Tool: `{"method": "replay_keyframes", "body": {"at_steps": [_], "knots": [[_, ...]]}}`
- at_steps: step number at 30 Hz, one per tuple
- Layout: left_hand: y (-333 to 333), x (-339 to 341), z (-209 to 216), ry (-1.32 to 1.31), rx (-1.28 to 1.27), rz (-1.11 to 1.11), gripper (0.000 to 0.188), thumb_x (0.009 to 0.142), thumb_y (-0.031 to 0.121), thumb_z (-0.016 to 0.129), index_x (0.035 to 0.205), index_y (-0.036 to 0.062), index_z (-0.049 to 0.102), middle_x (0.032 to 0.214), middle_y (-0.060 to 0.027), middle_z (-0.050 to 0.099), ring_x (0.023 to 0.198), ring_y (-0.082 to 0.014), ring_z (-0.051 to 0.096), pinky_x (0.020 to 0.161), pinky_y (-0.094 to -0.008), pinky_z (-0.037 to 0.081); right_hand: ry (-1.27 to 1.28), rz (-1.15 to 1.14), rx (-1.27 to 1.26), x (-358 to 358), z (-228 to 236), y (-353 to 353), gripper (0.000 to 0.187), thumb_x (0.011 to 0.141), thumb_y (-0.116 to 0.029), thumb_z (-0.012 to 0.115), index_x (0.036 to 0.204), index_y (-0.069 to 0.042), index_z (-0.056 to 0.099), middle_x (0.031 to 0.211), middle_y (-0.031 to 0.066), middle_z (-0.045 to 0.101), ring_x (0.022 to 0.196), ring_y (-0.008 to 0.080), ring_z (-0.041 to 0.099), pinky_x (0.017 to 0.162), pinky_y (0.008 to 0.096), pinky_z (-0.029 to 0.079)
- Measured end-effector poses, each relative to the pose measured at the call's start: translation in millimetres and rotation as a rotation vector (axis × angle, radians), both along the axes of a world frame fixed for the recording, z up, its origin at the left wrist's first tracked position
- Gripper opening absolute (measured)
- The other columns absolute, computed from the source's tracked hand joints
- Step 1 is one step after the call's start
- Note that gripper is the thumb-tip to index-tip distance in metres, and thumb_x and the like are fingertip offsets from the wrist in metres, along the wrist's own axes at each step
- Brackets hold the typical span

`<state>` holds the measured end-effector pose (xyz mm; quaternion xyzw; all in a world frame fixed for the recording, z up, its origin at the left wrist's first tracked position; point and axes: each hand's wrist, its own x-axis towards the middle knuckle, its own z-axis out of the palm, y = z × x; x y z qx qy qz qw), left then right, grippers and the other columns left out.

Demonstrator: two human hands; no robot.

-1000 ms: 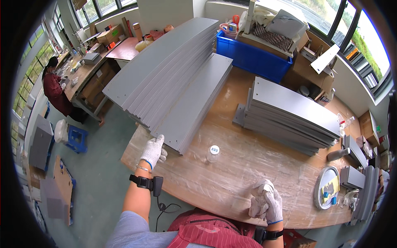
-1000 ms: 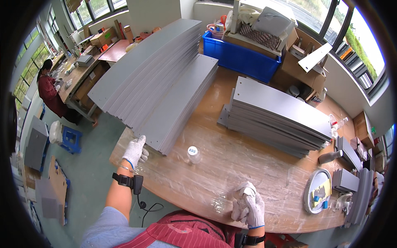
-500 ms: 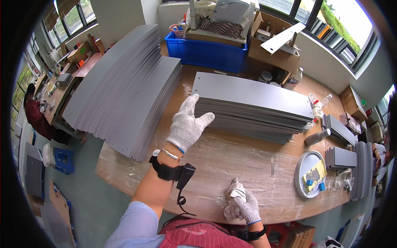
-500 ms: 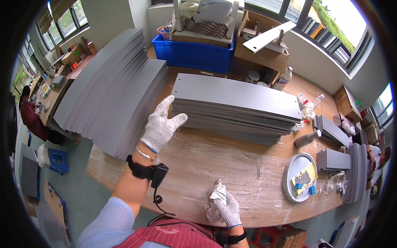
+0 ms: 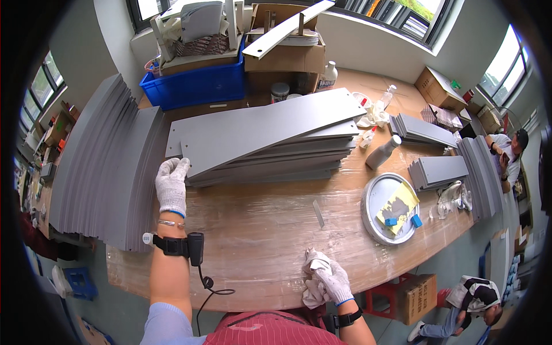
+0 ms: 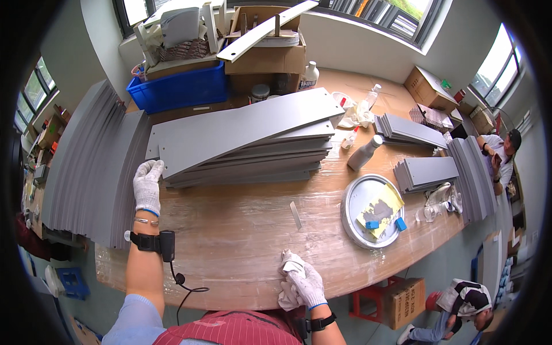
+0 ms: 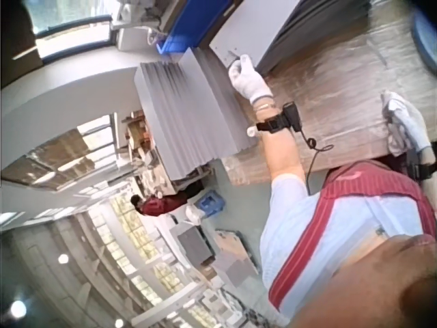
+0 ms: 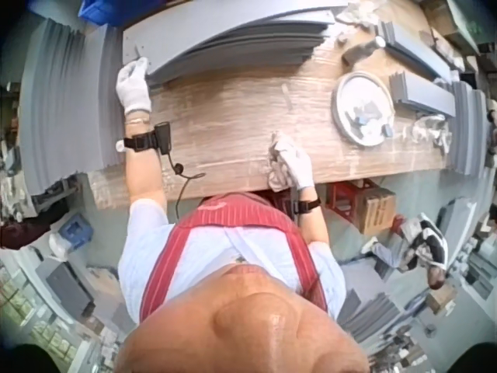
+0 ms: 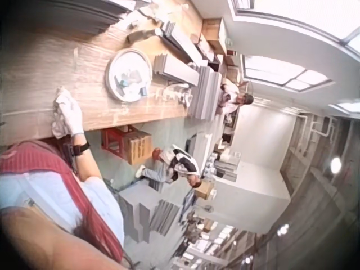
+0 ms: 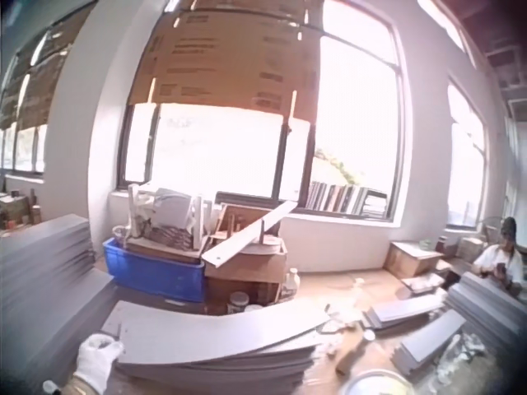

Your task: The person deburrs and cleans gray metal panels on a workbench. They use a small metal scraper to remove burrs from edges and corners, then wipe the panels with a cloth. The person also uses a blue sanding block to smooth edges and corners, flipping the panel to work on both sides. Finished panels are stacked on the left side of the table.

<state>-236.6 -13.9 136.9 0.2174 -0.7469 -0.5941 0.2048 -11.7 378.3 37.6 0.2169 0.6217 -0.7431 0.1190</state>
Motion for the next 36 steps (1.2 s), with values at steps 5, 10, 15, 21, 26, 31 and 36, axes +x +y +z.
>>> {"method": "replay_keyframes", "body": {"at_steps": [5,10,15,21,26,31,36], "knots": [[31.3,-6.7,11.0,-0.163,1.025,-0.331,0.024,0.094,0.012,0.067,0.114,0.0021,0.059,0.096,-0.0113,0.07,0.091,-0.0268,0.071,0.076,-0.0421,0.063,-0.124,0.161,0.203,-8.6,20.8,-0.3,0.044,0.086,-0.005,0.067,0.129,0.002,0.059,0.114,0.0045,0.068,0.099,0.0108,0.063,0.086,0.0255,0.051],[35.1,13.6,-28.3,0.043,0.979,-0.329,0.022,0.093,0.011,0.066,0.112,0.0014,0.059,0.103,-0.0148,0.069,0.085,-0.0285,0.073,0.063,-0.0333,0.066,-0.047,0.056,0.215,8.4,10.4,16.6,0.044,0.086,-0.009,0.069,0.127,0.002,0.06,0.112,0.006,0.069,0.098,0.0129,0.063,0.084,0.0272,0.052],[-11.7,121.2,-60.7,-0.003,1.015,-0.3,0.031,0.09,0.01,0.066,0.118,-0.0017,0.058,0.1,-0.0163,0.069,0.077,-0.0263,0.072,0.054,-0.0295,0.063,0.041,-0.182,0.233,38.6,0.5,55.8,0.042,0.09,-0.008,0.065,0.13,0.005,0.057,0.122,0.0102,0.066,0.111,0.018,0.062,0.097,0.0302,0.048],[-50.1,271.3,-76.6,-0.266,1.046,-0.212,0.038,0.086,0.008,0.065,0.121,-0.0007,0.054,0.099,-0.0149,0.069,0.076,-0.0263,0.072,0.052,-0.0338,0.063,0.043,-0.466,0.334,78.3,-5.2,71.2,0.032,0.092,-0.015,0.064,0.121,0.001,0.066,0.118,0.0077,0.067,0.107,0.0173,0.061,0.094,0.0316,0.047],[-62.2,318.8,-125.1,-0.49,0.902,-0.19,0.039,0.087,0.003,0.06,0.125,0.0011,0.053,0.101,-0.0144,0.068,0.082,-0.0295,0.072,0.058,-0.0415,0.065,0.031,-0.586,0.341,110.9,-27.4,61.7,0.037,0.091,-0.019,0.065,0.123,0.0,0.064,0.117,0.009,0.067,0.105,0.0182,0.061,0.093,0.0322,0.047],[-117.9,305.9,-133.1,-0.953,0.047,-0.361,0.044,0.087,0.015,0.076,0.123,0.0013,0.053,0.089,-0.005,0.062,0.078,-0.0121,0.057,0.063,-0.0272,0.049,0.031,-0.615,0.404,151.0,-28.9,47.4,0.035,0.092,-0.017,0.065,0.122,0.0,0.064,0.116,0.0087,0.067,0.103,0.0177,0.062,0.092,0.0322,0.049],[-143.6,225.8,-122.5,-0.181,-0.002,-0.149,0.084,0.078,0.003,0.082,0.147,0.0052,0.034,0.128,-0.0119,0.055,0.116,-0.0217,0.056,0.1,-0.0341,0.048,-0.001,-0.702,0.324,178.5,-14.5,16.6,0.035,0.091,-0.014,0.067,0.123,0.0,0.063,0.117,0.0081,0.067,0.103,0.017,0.063,0.091,0.0313,0.05]]}}
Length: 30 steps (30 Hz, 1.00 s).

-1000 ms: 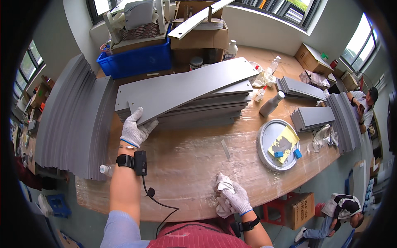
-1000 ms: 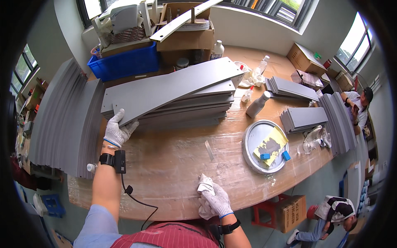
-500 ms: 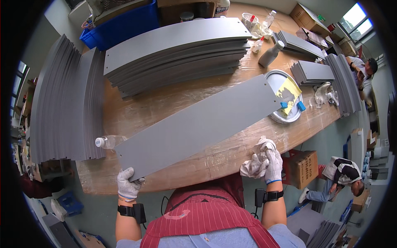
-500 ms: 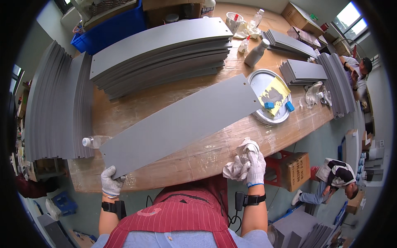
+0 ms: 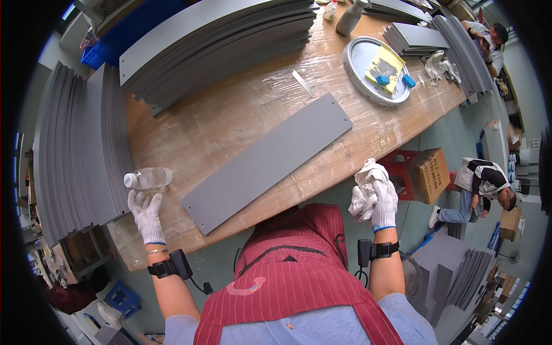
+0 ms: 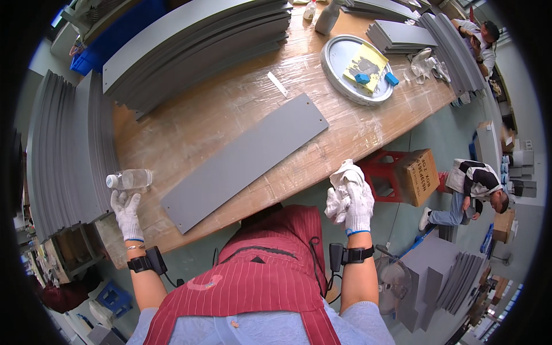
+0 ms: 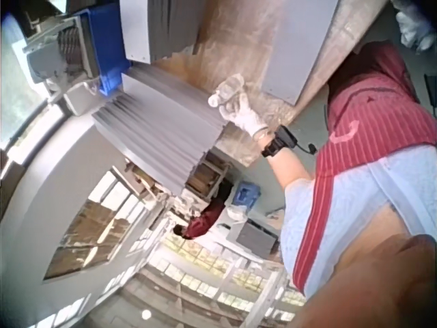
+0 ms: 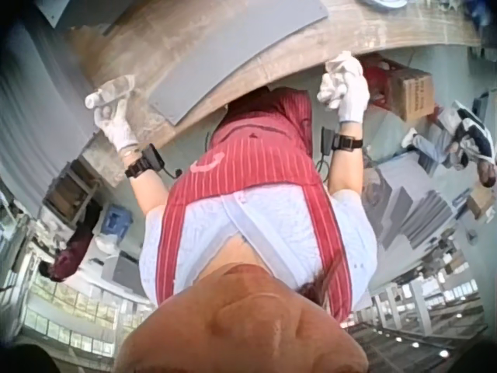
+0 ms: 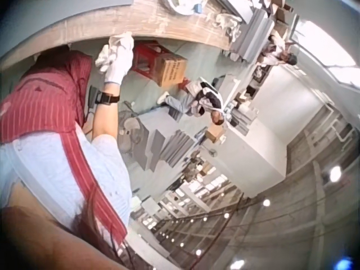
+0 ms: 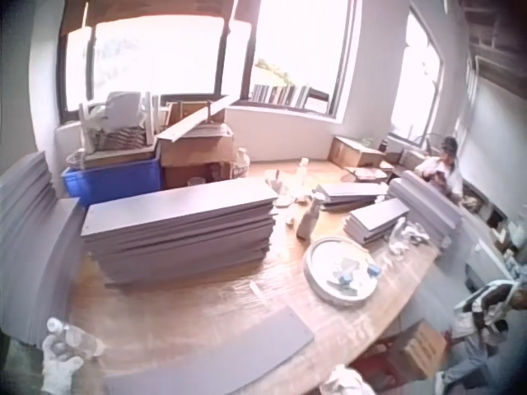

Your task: The person deburrs and cleans gray metal panels on a workbench. They use a small metal scraper to remove burrs from edges and corners, then wipe the panels with a cloth. The person also uses a blue sanding block to smooth edges and corners, flipping the panel to work on both sides. Finished panels are stacked on the left side of the table.

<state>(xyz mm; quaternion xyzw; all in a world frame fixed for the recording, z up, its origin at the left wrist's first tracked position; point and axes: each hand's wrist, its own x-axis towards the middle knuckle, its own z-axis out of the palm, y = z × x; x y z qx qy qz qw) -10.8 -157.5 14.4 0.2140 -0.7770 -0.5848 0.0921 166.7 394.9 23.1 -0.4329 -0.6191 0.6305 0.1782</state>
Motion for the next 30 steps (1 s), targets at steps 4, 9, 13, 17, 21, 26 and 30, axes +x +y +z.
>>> {"method": "replay_keyframes", "body": {"at_steps": [4,9,13,17,21,26,30], "knots": [[3.8,-57.4,-19.6,0.007,0.008,0.033,0.091,0.073,0.009,0.088,0.148,0.0091,0.036,0.136,-0.0107,0.053,0.124,-0.0249,0.053,0.109,-0.0411,0.042,0.005,0.005,0.041,18.1,10.4,-15.3,0.034,0.091,-0.014,0.067,0.122,0.0,0.063,0.117,0.008,0.067,0.104,0.0172,0.063,0.092,0.0316,0.049],[29.3,-97.9,-29.2,-0.01,-0.212,-0.302,0.062,0.07,0.008,0.08,0.126,0.0087,0.053,0.108,-0.0081,0.065,0.1,-0.0226,0.063,0.089,-0.0393,0.051,0.035,-0.118,-0.034,57.0,2.9,-7.4,0.033,0.093,-0.014,0.065,0.123,-0.001,0.062,0.116,0.0074,0.066,0.103,0.0175,0.063,0.092,0.0315,0.049],[178.0,-77.8,58.2,-0.443,-0.849,-0.908,0.055,0.071,0.02,0.074,0.121,0.0067,0.054,0.099,-0.0172,0.07,0.093,-0.0334,0.069,0.085,-0.0413,0.053,0.009,-0.21,-0.076,67.1,6.6,-5.5,0.037,0.092,-0.014,0.066,0.126,-0.001,0.06,0.118,0.0081,0.065,0.105,0.0173,0.062,0.089,0.0314,0.05],[270.3,-71.2,67.4,-0.489,-1.157,-1.346,0.046,0.075,0.026,0.066,0.117,0.007,0.057,0.104,-0.0216,0.07,0.098,-0.0402,0.068,0.082,-0.0459,0.053,-0.037,-0.16,0.022,72.7,-9.2,4.3,0.036,0.093,-0.016,0.066,0.125,-0.001,0.061,0.117,0.0071,0.065,0.107,0.0168,0.061,0.092,0.0317,0.049],[342.9,-79.3,57.7,-0.358,-1.253,-1.468,0.04,0.078,0.022,0.062,0.116,0.0077,0.06,0.101,-0.0198,0.071,0.095,-0.0382,0.069,0.081,-0.0461,0.054,0.027,-0.248,-0.085,67.5,-11.3,13.2,0.037,0.092,-0.012,0.066,0.127,-0.002,0.059,0.114,0.0091,0.066,0.096,0.0166,0.065,0.079,0.0303,0.055],[404.1,-85.2,57.1,-0.268,-1.218,-1.507,0.032,0.082,0.02,0.06,0.111,0.0078,0.063,0.096,-0.0192,0.072,0.091,-0.0386,0.069,0.08,-0.0463,0.054,0.088,-0.294,-0.162,57.4,-7.9,30.9,0.036,0.093,-0.011,0.065,0.128,-0.003,0.057,0.112,0.0093,0.065,0.091,0.0181,0.066,0.072,0.0312,0.059],[400.5,-86.4,59.3,-0.336,-1.232,-1.498,0.034,0.08,0.021,0.061,0.112,0.0089,0.062,0.097,-0.0191,0.071,0.092,-0.0388,0.069,0.081,-0.0457,0.054,0.083,-0.249,-0.175,41.3,-9.4,45.6,0.035,0.096,-0.012,0.063,0.128,-0.002,0.057,0.108,0.0091,0.066,0.09,0.0207,0.067,0.071,0.0337,0.06]]}}
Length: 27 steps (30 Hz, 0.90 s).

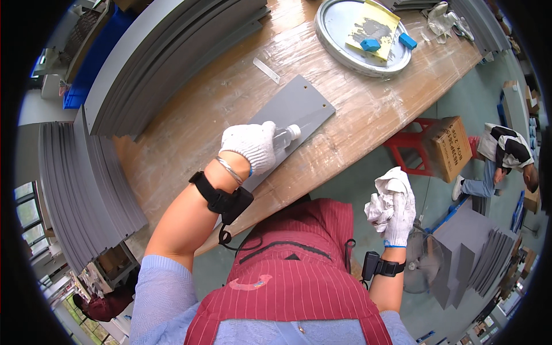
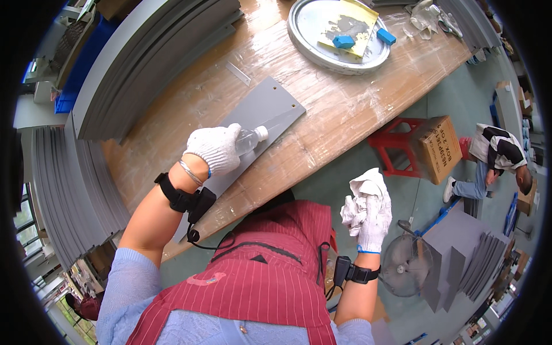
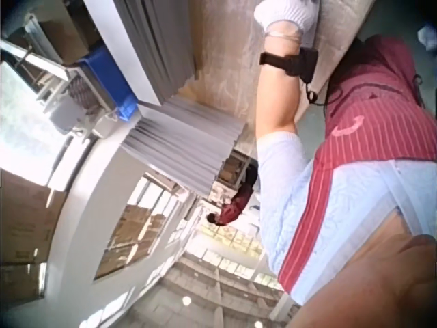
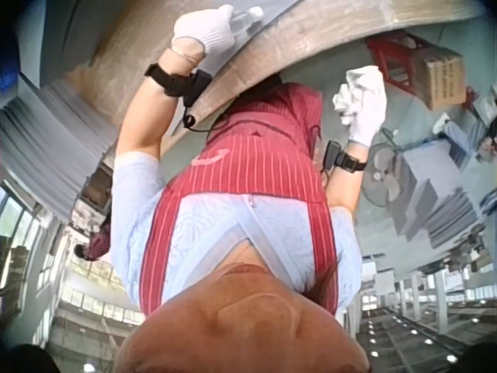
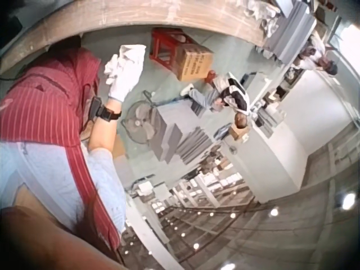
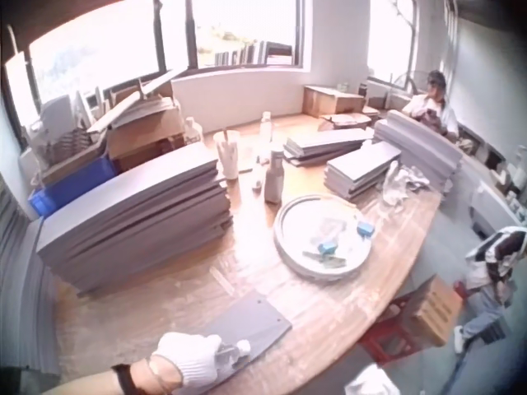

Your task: The person deburrs and cleans gray metal panels on a workbench. They use a small metal scraper to remove burrs from edges and corners, then wipe the panels with a cloth. The person also uses a blue sanding block to smooth edges and corners, flipping the panel to work on both sides. Finished panels are stacked on the left side of the table.

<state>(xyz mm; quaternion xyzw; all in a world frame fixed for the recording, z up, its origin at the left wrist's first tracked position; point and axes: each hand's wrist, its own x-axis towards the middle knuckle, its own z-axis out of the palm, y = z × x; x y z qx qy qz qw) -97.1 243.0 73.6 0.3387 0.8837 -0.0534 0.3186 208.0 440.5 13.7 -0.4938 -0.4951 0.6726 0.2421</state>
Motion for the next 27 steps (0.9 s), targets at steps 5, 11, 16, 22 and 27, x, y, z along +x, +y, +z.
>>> {"method": "replay_keyframes", "body": {"at_steps": [5,11,16,22,27], "knots": [[-99.3,-9.9,-19.7,-0.225,0.239,0.556,0.067,0.069,0.032,0.075,0.128,0.0084,0.055,0.106,-0.0205,0.07,0.098,-0.037,0.068,0.086,-0.0412,0.053,-0.189,0.371,0.296,-41.2,1.4,18.7,0.026,0.094,-0.011,0.065,0.118,0.0,0.063,0.103,0.0134,0.07,0.092,0.0188,0.067,0.08,0.0326,0.056],[-254.8,-3.6,-52.5,0.209,1.041,1.31,0.081,0.067,0.002,0.081,0.14,0.0087,0.045,0.126,-0.0092,0.059,0.115,-0.0264,0.058,0.097,-0.0427,0.051,-0.297,0.634,0.962,-165.5,1.5,4.1,0.02,0.086,-0.015,0.07,0.103,-0.007,0.067,0.096,0.0117,0.07,0.09,0.0281,0.068,0.081,0.0362,0.054],[-313.2,4.8,-78.8,0.497,1.192,1.514,0.067,0.077,0.001,0.08,0.136,0.0069,0.05,0.128,-0.0069,0.059,0.117,-0.0216,0.057,0.105,-0.0376,0.045,-0.439,0.886,1.348,-218.5,-34.7,-50.5,0.02,0.086,-0.021,0.069,0.102,-0.009,0.069,0.1,0.015,0.068,0.1,0.0345,0.064,0.091,0.0447,0.051],[-321.5,28.3,-87.8,0.497,1.172,1.506,0.062,0.081,0.005,0.079,0.136,0.004,0.049,0.129,-0.0078,0.059,0.119,-0.021,0.056,0.107,-0.0354,0.042,-0.666,0.813,1.37,-219.8,-39.3,-51.4,0.023,0.081,-0.018,0.071,0.102,-0.009,0.07,0.105,0.0151,0.068,0.1,0.033,0.065,0.091,0.0433,0.052],[-323.0,33.5,-85.9,0.462,1.161,1.496,0.073,0.079,0.003,0.08,0.142,0.0031,0.044,0.139,-0.0108,0.051,0.127,-0.0247,0.051,0.112,-0.039,0.038,-0.729,0.773,1.328,-231.0,-31.6,-39.3,0.015,0.083,-0.014,0.068,0.098,-0.01,0.07,0.096,0.0154,0.067,0.092,0.035,0.065,0.084,0.0446,0.053]]}}
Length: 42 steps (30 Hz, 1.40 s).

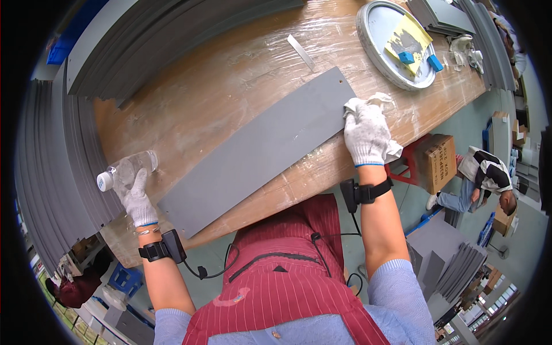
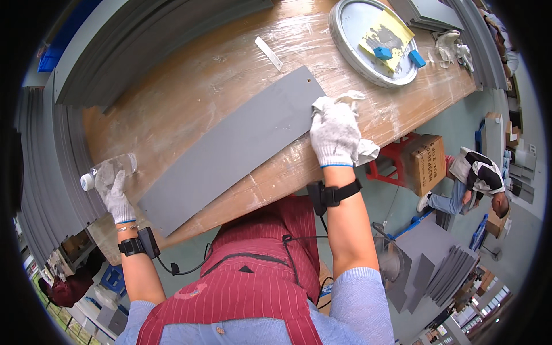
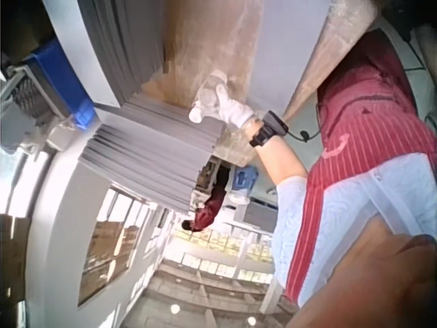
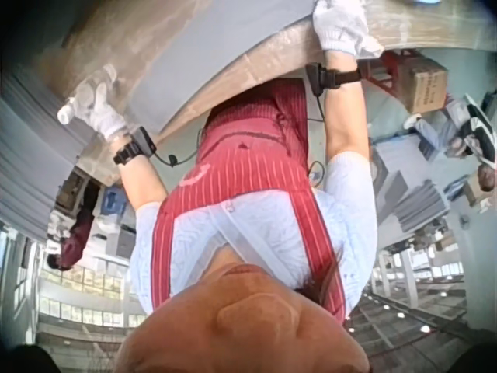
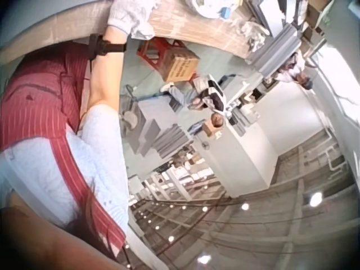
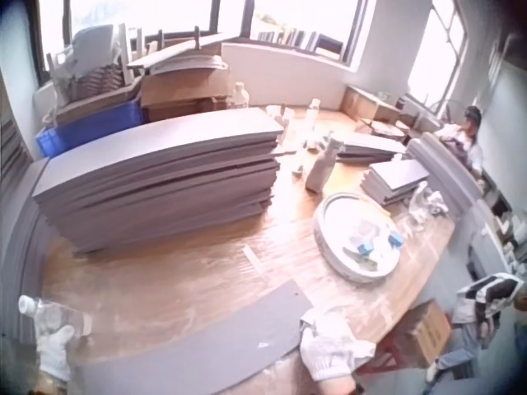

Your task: The person deburrs and cleans gray metal panels on a workbench. They use a small metal scraper to remove burrs from edges and corners, then wipe the panels with a cloth. The person also uses a blue sanding block to smooth edges and corners, flipping the panel to work on both sides. Finished panels are stacked on the left side of the table.

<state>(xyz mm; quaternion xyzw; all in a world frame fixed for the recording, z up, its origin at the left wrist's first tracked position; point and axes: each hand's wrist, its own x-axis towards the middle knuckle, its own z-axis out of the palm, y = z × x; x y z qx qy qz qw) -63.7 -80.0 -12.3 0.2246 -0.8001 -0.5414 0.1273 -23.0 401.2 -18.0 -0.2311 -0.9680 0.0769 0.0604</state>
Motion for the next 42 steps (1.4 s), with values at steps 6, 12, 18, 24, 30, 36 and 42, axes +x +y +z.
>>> {"method": "replay_keyframes", "body": {"at_steps": [6,12,18,24,30,36,42], "knots": [[-39.8,44.0,-25.2,-0.183,-0.214,-0.051,0.065,0.084,0.01,0.077,0.141,0.0026,0.046,0.13,-0.0124,0.053,0.119,-0.0226,0.054,0.102,-0.0371,0.045,-0.027,0.372,-0.015,36.6,10.1,-106.7,0.016,0.078,-0.02,0.069,0.093,-0.018,0.068,0.096,0.0084,0.067,0.103,0.0303,0.063,0.09,0.0681,0.039],[-37.9,113.4,-20.6,-0.614,-0.162,-0.005,0.047,0.091,0.007,0.068,0.135,0.0021,0.05,0.09,-0.0017,0.056,0.075,-0.0101,0.053,0.066,-0.0254,0.048,0.104,-0.09,-0.071,-16.5,-7.3,6.6,0.011,0.086,-0.018,0.067,0.092,-0.009,0.072,0.089,0.017,0.069,0.088,0.0351,0.066,0.084,0.0419,0.053],[-23.1,106.2,-27.1,-0.528,-0.054,-0.008,0.029,0.094,0.004,0.062,0.121,0.0038,0.053,0.082,0.0016,0.053,0.06,-0.0054,0.047,0.049,-0.0216,0.042,0.078,0.481,-0.16,4.1,-8.3,-150.4,0.016,0.082,-0.02,0.067,0.097,-0.012,0.069,0.1,0.0164,0.066,0.09,0.0328,0.066,0.082,0.0451,0.054],[-21.7,100.0,-18.8,-0.569,0.027,0.057,0.027,0.092,0.002,0.063,0.116,0.003,0.054,0.079,0.0006,0.053,0.058,-0.0055,0.049,0.046,-0.0224,0.044,0.21,0.084,-0.073,-59.1,-20.6,-33.7,0.021,0.093,-0.024,0.065,0.098,-0.005,0.071,0.099,0.0172,0.07,0.094,0.0345,0.065,0.084,0.0439,0.053],[-22.1,94.2,-19.8,-0.559,0.054,0.049,0.021,0.09,0.001,0.063,0.109,0.0028,0.055,0.079,-0.0011,0.056,0.056,-0.0061,0.05,0.046,-0.0227,0.045,0.21,0.423,-0.065,-48.1,-19.1,-141.5,0.024,0.093,-0.024,0.063,0.109,-0.007,0.069,0.104,0.0226,0.066,0.098,0.0352,0.064,0.087,0.045,0.053],[-24.4,89.9,-12.3,-0.624,0.09,0.051,0.02,0.09,0.004,0.066,0.108,0.0035,0.057,0.079,-0.0017,0.06,0.06,-0.007,0.054,0.047,-0.0227,0.047,0.037,0.798,-0.419,3.8,-7.6,-202.1,0.026,0.078,-0.017,0.07,0.102,-0.008,0.07,0.094,0.0122,0.069,0.081,0.0327,0.068,0.074,0.0428,0.054],[-24.1,92.0,-24.5,-0.513,0.126,0.056,0.02,0.085,0.003,0.072,0.101,0.0024,0.06,0.077,-0.0011,0.057,0.056,-0.0073,0.05,0.047,-0.0236,0.045,0.277,0.256,-0.027,-22.0,-29.1,-61.1,0.015,0.088,-0.012,0.069,0.101,-0.004,0.07,0.093,0.0142,0.068,0.085,0.032,0.065,0.078,0.0419,0.052]]}}
